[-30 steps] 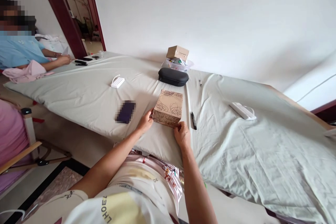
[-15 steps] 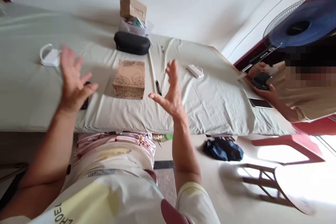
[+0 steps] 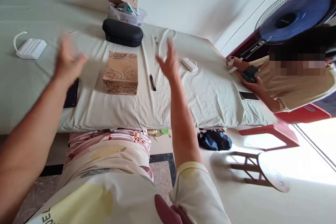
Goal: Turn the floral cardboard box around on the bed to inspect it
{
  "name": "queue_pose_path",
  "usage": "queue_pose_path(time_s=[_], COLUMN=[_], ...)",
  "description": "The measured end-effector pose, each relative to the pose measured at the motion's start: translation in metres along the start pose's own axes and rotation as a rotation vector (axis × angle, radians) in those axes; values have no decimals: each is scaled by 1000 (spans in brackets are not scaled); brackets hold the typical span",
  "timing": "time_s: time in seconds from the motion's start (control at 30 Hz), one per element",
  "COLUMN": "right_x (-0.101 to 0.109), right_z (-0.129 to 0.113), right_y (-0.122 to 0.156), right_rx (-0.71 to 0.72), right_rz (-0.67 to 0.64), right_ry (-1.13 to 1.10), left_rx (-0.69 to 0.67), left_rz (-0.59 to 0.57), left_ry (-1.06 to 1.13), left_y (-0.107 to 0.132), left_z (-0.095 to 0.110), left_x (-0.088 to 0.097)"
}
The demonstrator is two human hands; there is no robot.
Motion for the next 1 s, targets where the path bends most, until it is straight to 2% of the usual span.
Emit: queue_pose_path(time_s=[0.03,0.07,0.13,0.17,0.23,0.3,0.43,0.53,0.7,0.87,1.0], right_x=[-12,-27,-63,-80,-104,-114,-115,-114,-115,-112,-109], right_z=[1,0,-8,-15,-31,-47,-71,-76,-77,-79,-87], right_y=[10,22,46,55,67,67,57,57,64,64,65], right_rx=[-59,-125,-245,-261,-280,-294,-187,-164,-106,-48,31], right_rz=[3,4,-4,-5,18,50,87,125,101,114,100], right_ry=[-25,-67,-185,-249,-356,-394,-410,-446,-445,-405,-339], left_rx=[105,194,282,282,239,220,68,10,72,23,42], left_rz=[-101,-116,-45,-24,-27,-9,-77,-108,-104,-114,-142], left_ry=[-42,-55,-11,49,185,266,304,279,219,282,325], left_y=[11,23,49,60,74,82,92,99,106,109,109], left_z=[-20,-39,-68,-77,-85,-80,-54,-45,-51,-53,-55], left_x=[-18,-32,-52,-60,-72,-81,-94,-98,-98,-97,-96])
Point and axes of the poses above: each hand's wrist, its own y-axis away from the middle knuckle, its own x-axis out of the back of the hand, z = x × y, the point moved 2 cm from there along -y, towards the middle knuckle, and after that the axes turned 11 degrees about x, right-handed, at the moved point
